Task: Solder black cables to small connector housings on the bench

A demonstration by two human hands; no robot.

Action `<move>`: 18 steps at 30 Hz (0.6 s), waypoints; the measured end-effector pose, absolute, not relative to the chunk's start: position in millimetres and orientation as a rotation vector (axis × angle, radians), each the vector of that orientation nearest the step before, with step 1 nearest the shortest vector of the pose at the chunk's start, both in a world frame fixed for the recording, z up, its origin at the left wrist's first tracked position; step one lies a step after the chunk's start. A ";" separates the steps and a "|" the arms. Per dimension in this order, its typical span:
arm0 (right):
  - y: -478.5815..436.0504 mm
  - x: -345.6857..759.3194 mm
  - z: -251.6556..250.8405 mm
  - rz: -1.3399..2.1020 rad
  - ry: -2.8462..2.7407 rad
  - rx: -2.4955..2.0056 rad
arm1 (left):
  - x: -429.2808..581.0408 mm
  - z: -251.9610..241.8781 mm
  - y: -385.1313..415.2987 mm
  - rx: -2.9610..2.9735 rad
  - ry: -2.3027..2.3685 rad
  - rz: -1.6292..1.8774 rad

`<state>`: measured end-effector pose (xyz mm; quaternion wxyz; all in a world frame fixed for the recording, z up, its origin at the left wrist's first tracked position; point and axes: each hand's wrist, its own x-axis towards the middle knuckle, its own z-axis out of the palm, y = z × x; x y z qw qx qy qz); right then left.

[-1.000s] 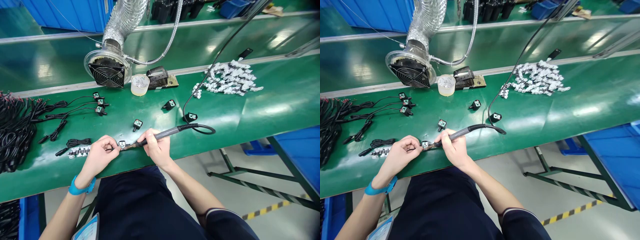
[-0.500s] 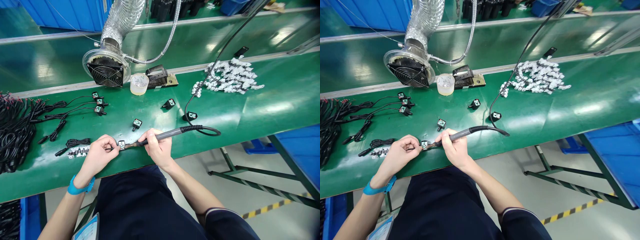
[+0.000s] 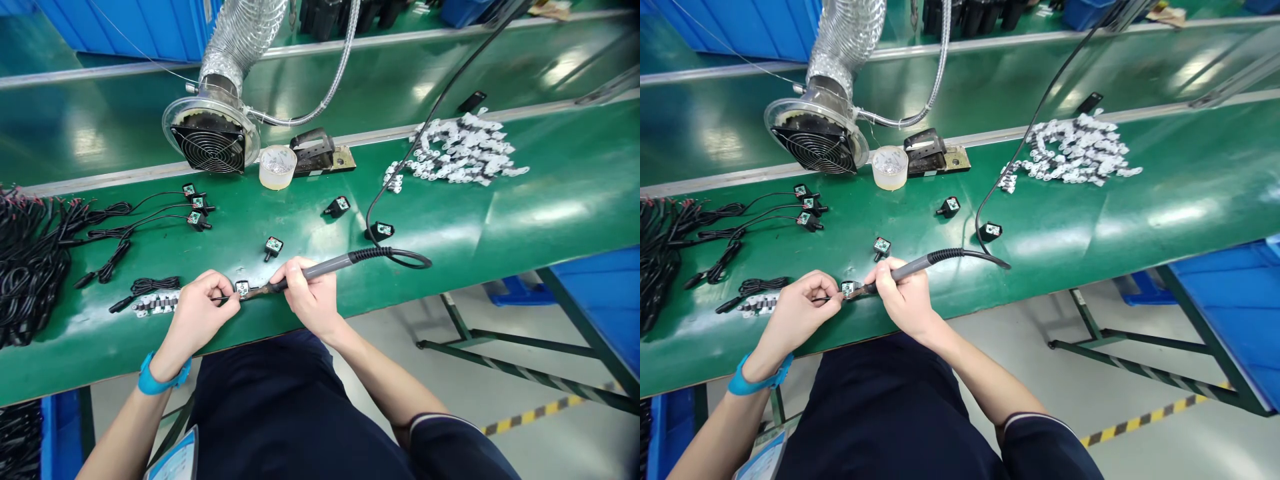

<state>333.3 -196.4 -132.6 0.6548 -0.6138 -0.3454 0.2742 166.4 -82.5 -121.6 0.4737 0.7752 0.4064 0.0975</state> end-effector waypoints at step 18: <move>-200.7 334.2 -126.2 0.580 -0.688 -1.408 | 167.7 -120.5 -82.9 1.941 0.996 0.233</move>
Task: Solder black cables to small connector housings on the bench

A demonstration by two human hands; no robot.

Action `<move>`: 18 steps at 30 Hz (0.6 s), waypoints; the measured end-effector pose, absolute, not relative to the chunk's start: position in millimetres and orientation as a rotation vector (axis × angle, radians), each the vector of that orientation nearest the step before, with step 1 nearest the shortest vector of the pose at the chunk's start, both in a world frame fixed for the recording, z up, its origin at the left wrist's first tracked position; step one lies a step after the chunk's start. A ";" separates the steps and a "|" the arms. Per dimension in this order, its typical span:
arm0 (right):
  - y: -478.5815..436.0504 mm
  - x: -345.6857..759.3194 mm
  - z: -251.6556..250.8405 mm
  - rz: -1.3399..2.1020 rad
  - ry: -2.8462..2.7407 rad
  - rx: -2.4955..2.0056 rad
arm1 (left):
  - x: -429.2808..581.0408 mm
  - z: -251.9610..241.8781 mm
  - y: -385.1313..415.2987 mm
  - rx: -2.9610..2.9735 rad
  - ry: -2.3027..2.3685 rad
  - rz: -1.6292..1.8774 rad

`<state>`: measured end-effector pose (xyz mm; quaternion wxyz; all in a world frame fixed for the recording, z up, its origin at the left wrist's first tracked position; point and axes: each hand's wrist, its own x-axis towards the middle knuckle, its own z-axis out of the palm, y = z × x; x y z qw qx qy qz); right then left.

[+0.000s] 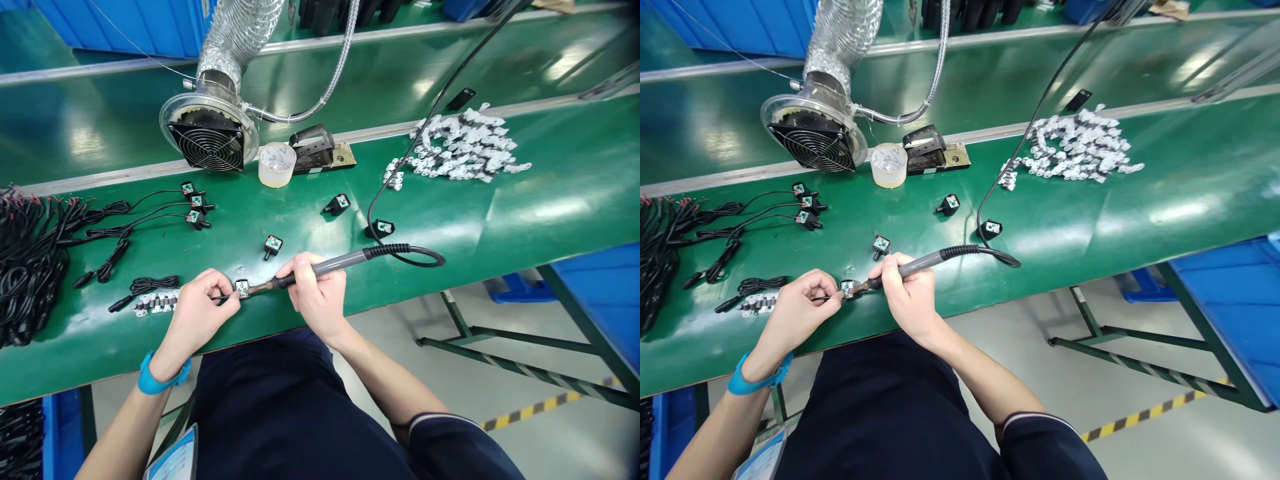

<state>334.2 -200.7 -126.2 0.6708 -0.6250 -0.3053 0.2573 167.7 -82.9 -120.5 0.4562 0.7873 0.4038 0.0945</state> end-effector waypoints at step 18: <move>-198.2 329.8 -124.1 0.601 -0.758 -1.418 | 166.4 -122.5 -81.3 1.939 0.997 0.223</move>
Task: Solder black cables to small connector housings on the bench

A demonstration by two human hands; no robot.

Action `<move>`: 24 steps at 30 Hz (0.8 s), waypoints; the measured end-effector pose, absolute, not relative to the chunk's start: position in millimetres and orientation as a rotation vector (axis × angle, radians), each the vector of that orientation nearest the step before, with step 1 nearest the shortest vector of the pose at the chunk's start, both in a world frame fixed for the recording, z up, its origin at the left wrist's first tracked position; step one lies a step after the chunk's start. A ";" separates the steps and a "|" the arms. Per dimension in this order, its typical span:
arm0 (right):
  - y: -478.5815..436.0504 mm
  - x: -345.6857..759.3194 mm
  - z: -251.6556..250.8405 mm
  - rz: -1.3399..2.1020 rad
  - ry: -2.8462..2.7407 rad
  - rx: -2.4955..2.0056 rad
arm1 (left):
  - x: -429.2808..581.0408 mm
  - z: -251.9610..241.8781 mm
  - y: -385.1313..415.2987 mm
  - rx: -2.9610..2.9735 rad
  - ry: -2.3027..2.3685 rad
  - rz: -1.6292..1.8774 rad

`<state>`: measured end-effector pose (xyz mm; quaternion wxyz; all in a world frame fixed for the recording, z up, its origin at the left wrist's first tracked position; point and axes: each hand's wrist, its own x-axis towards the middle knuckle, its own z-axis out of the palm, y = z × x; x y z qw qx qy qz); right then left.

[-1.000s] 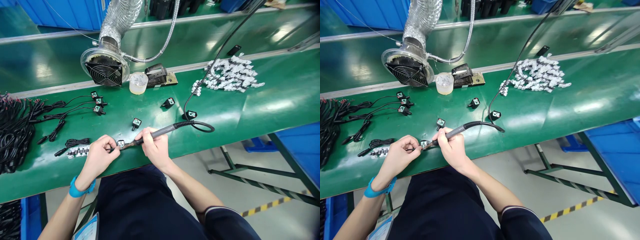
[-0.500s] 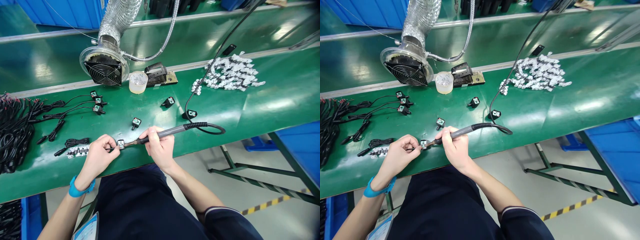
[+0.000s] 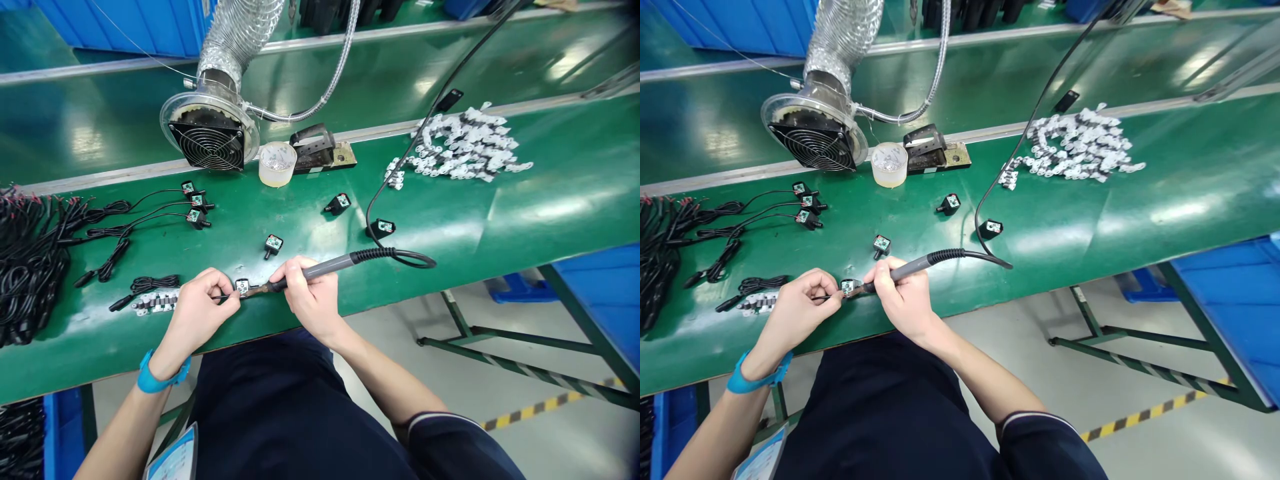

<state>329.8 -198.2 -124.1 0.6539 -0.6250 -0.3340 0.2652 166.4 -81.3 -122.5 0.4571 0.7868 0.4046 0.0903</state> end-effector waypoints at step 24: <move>-198.3 330.3 -129.0 0.612 -0.746 -1.388 | 167.5 -120.3 -81.4 1.940 1.004 0.218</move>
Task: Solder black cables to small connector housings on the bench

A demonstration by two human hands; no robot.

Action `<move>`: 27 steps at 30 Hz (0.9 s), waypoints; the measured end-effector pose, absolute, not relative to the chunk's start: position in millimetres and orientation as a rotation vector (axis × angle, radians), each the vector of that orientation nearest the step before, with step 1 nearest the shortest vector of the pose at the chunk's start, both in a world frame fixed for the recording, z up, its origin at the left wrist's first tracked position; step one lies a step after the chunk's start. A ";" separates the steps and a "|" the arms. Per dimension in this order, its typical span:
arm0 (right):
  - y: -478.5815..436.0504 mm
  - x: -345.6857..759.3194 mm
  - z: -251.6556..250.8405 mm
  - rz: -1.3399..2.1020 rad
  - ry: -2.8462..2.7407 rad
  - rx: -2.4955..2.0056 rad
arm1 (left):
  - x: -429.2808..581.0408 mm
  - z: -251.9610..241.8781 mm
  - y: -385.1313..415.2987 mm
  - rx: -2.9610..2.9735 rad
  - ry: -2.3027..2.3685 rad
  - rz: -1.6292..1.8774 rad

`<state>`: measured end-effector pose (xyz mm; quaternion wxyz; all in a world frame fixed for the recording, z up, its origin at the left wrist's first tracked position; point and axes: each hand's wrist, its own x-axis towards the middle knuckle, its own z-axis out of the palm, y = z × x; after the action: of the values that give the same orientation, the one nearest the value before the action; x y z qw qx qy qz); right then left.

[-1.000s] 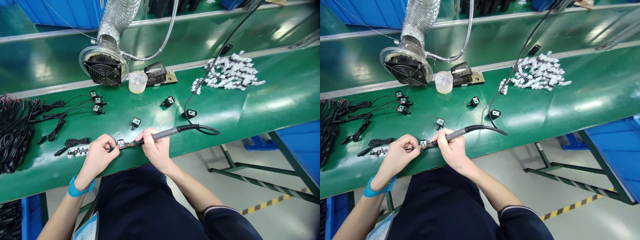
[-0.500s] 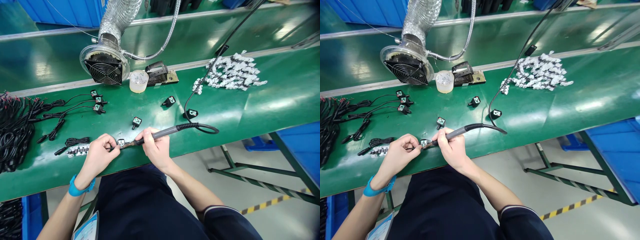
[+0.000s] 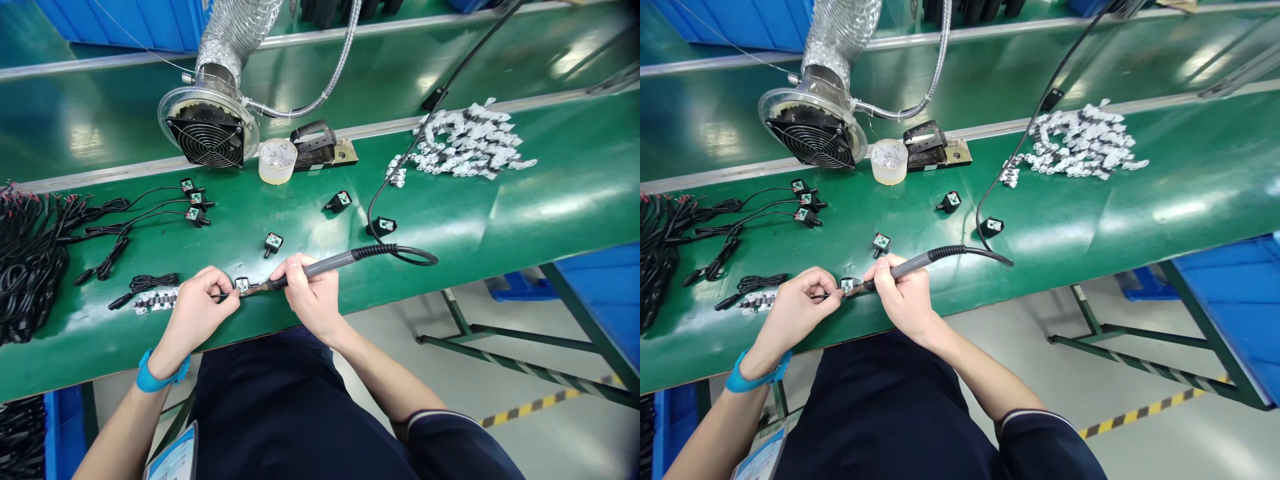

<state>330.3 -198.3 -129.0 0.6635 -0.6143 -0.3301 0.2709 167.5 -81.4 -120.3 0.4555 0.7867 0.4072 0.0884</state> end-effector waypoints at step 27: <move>-201.7 335.0 -131.2 0.525 -0.655 -1.353 | 163.0 -117.9 -81.7 1.803 0.947 0.305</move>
<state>335.0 -201.7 -131.2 0.6995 -0.6073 -0.2939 0.2358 163.0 -81.7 -117.9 0.5150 0.7505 0.3942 0.1271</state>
